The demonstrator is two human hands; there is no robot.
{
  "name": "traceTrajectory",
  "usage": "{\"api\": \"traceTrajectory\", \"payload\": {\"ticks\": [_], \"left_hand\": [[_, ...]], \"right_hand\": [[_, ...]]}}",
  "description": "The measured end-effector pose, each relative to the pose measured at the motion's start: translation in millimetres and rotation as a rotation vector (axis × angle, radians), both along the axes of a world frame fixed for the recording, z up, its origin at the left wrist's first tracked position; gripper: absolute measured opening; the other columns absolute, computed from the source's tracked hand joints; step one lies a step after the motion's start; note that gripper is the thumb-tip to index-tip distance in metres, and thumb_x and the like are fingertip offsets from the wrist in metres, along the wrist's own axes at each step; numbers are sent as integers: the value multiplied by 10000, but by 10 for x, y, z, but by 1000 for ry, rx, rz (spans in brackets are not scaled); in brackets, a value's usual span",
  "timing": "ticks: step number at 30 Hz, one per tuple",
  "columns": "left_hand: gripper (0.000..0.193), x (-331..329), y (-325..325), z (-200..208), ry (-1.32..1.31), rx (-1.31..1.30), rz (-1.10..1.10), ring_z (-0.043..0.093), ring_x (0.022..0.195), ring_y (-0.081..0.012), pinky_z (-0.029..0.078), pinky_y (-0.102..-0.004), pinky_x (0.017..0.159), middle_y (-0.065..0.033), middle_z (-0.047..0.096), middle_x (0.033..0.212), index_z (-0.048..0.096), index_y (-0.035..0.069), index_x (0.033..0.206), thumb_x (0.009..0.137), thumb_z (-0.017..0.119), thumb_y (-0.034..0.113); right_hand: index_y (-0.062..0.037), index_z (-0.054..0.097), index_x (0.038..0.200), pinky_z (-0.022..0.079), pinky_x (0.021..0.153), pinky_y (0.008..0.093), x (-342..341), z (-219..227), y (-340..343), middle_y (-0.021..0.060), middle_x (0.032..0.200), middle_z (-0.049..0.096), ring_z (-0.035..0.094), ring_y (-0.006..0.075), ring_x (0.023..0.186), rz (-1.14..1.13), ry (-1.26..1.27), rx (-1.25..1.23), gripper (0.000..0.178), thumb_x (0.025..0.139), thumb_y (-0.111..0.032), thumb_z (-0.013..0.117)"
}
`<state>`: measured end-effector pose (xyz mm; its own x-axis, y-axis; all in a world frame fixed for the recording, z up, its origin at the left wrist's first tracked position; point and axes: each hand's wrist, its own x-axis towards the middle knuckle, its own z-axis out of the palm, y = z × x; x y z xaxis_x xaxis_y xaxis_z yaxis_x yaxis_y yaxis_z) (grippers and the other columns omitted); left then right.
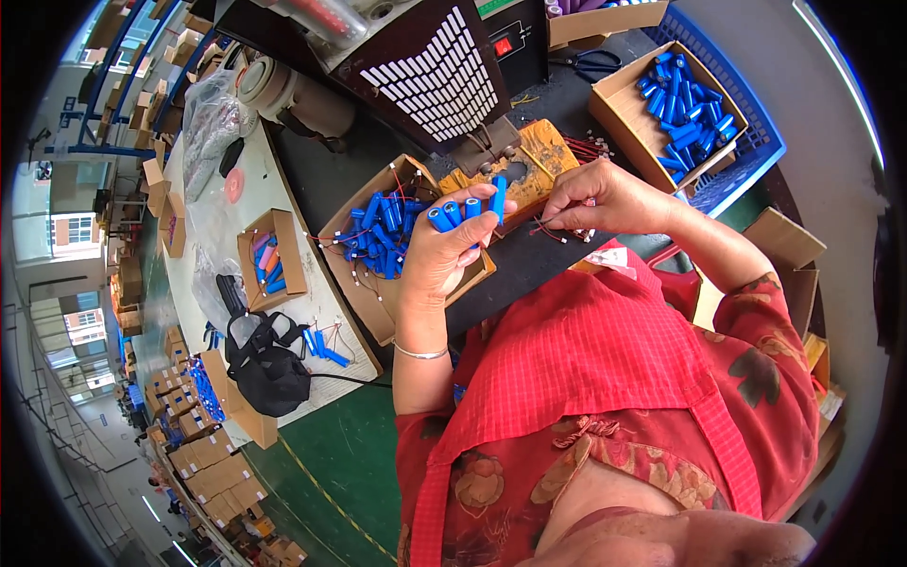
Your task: The person assembles battery packs by gathering battery cells, attaching wire connectors to the terminals, welding them with a spot welder, and placing the assembled packs into a box.
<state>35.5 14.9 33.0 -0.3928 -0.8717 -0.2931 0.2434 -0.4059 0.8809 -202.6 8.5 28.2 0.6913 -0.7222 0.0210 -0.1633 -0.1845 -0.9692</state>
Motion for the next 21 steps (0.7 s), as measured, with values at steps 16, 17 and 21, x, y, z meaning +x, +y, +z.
{"api": "traceTrajectory", "payload": {"ticks": [16,17,21], "left_hand": [[159,-205,-134,-340,-610,-679,244,461,551,-24,407,-210,498,-24,593,626,634,18,899,759,676,80],[173,-212,-136,-355,-596,-712,253,462,549,-26,409,-214,499,-29,598,631,634,30,917,756,676,78],[199,-237,-139,-330,-568,-722,255,464,556,-24,418,-218,508,-31,617,655,626,37,947,756,671,68]], "right_hand": [[-2,615,890,512,695,309,310,-399,-116,113,857,612,619,248,789,-492,-237,-942,264,656,121,608],[0,615,890,510,691,310,304,-405,-125,115,855,610,618,249,784,-471,-240,-963,260,660,122,602],[14,609,874,511,709,323,290,-387,-146,130,837,613,623,264,790,-460,-175,-990,222,671,105,605]]}}
